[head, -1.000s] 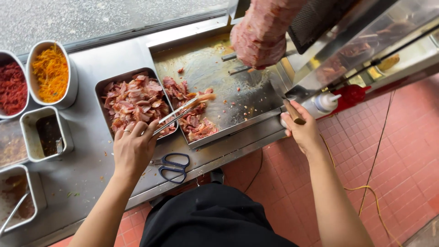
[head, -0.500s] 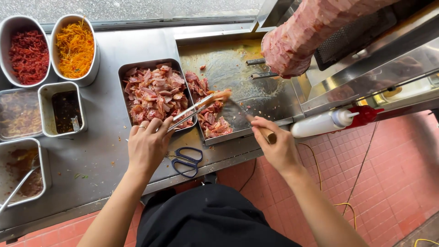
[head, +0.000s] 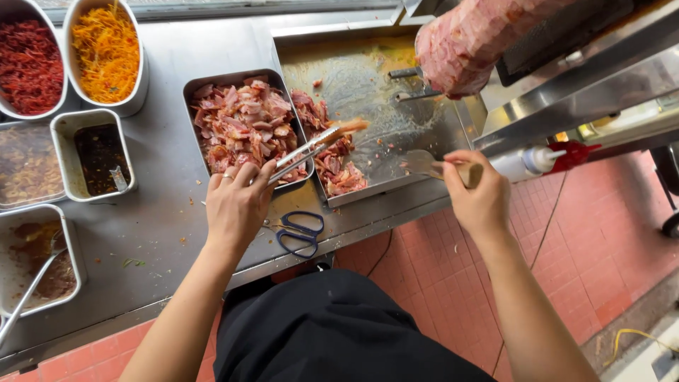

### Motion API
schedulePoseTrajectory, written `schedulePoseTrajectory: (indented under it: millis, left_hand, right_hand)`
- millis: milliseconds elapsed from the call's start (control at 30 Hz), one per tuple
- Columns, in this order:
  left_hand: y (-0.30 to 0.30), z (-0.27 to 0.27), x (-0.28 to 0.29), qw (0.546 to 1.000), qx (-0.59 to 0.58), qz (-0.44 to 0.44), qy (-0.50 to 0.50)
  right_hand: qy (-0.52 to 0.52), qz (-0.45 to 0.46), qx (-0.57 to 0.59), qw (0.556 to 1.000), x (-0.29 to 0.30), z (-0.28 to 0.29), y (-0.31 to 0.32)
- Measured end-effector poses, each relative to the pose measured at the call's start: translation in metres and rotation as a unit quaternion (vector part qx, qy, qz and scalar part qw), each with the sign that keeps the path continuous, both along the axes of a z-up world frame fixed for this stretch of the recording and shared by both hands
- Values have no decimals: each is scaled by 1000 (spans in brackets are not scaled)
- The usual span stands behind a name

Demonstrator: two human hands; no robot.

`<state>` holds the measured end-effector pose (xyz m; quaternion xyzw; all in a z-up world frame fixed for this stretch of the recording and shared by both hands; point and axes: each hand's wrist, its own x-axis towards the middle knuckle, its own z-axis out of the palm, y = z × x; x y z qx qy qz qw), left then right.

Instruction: Using tongs and a knife to collect and sort shaved kebab meat into a metal tray on a prep counter.

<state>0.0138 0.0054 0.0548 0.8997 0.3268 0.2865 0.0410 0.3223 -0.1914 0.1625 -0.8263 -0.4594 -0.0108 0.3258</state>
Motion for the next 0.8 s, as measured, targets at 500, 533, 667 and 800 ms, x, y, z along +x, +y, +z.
schedulePoseTrajectory:
  millis: [500,533,667,800]
  left_hand:
    - [17,-2,15,998,29,-45,22]
    - [16,-1,16,998,29,-48,23]
    - [20,3,27,998,32,-54,9]
    - [23,9,32,998,45,-44,27]
  right_hand:
    - [37,-82,-99,991,-5,0,3]
    - [38,-84,-98,991,-20,3,3]
    - [106,35,34,993,-52,14,0]
    - [39,-3,35,999,-32,11,-12]
